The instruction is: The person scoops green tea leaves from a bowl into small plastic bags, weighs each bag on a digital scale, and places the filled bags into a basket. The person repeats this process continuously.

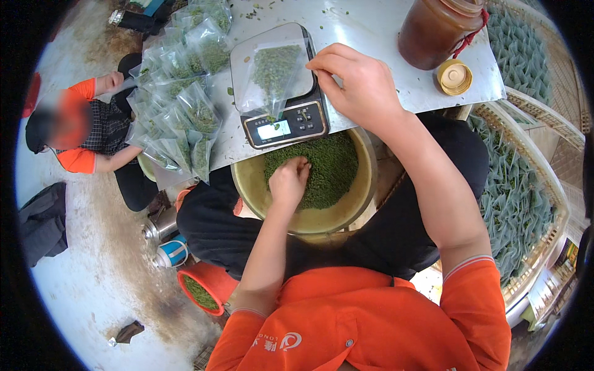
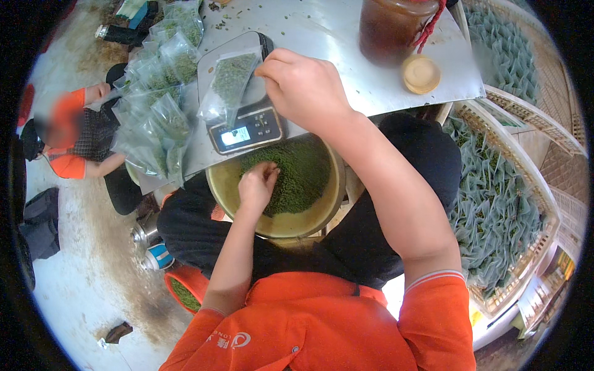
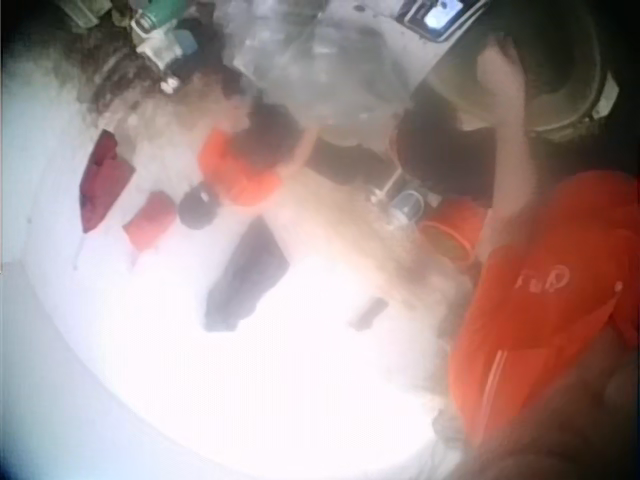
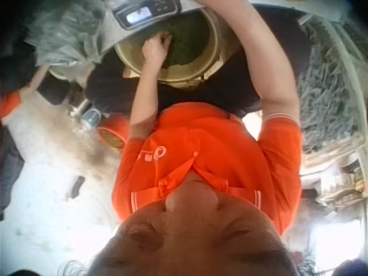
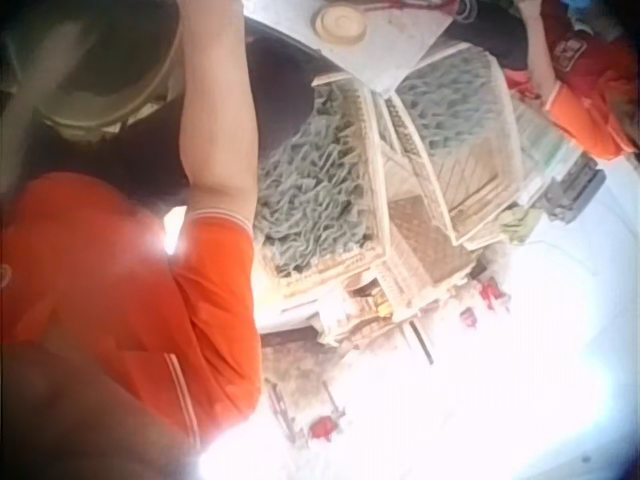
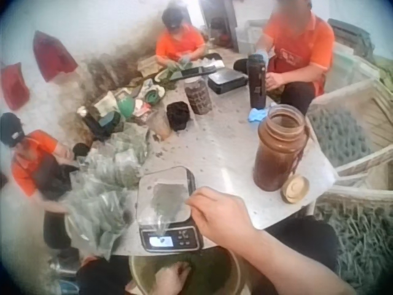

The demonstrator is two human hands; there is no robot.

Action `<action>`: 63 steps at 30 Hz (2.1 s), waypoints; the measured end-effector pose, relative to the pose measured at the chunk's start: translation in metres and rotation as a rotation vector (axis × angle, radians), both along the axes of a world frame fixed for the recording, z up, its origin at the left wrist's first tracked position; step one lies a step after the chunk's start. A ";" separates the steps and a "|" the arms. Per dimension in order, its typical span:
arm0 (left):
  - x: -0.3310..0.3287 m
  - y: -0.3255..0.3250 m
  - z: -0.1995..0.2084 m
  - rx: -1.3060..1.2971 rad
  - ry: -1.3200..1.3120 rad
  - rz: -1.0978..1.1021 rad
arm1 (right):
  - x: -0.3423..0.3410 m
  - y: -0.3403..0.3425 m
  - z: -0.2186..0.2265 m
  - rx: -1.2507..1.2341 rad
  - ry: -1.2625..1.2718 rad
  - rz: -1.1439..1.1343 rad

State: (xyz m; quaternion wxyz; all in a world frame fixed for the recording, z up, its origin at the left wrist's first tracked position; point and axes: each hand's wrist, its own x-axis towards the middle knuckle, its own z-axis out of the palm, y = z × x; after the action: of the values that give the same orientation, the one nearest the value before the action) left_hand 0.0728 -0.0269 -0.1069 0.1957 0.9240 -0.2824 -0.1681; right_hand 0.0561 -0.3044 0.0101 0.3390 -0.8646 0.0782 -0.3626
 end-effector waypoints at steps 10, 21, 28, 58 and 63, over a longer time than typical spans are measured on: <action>0.005 0.006 -0.023 -0.058 0.311 0.186 | 0.001 -0.002 0.001 -0.029 0.026 0.014; 0.006 0.024 0.101 -0.779 1.034 0.562 | 0.001 0.001 0.003 0.013 0.022 0.018; 0.039 -0.051 0.151 -0.926 0.163 0.447 | 0.000 -0.001 0.005 0.003 0.055 0.048; 0.024 -0.034 0.127 -0.583 0.006 0.124 | 0.001 0.001 0.003 -0.006 0.005 0.039; 0.046 -0.067 0.135 -0.400 -0.256 -0.044 | 0.000 0.003 0.004 0.006 0.084 0.061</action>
State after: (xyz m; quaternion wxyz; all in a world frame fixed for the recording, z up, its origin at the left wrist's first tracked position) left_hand 0.1192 -0.0934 0.0282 0.3339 0.8741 -0.3528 0.0055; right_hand 0.0563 -0.3019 0.0141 0.3488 -0.8800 0.0671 -0.3154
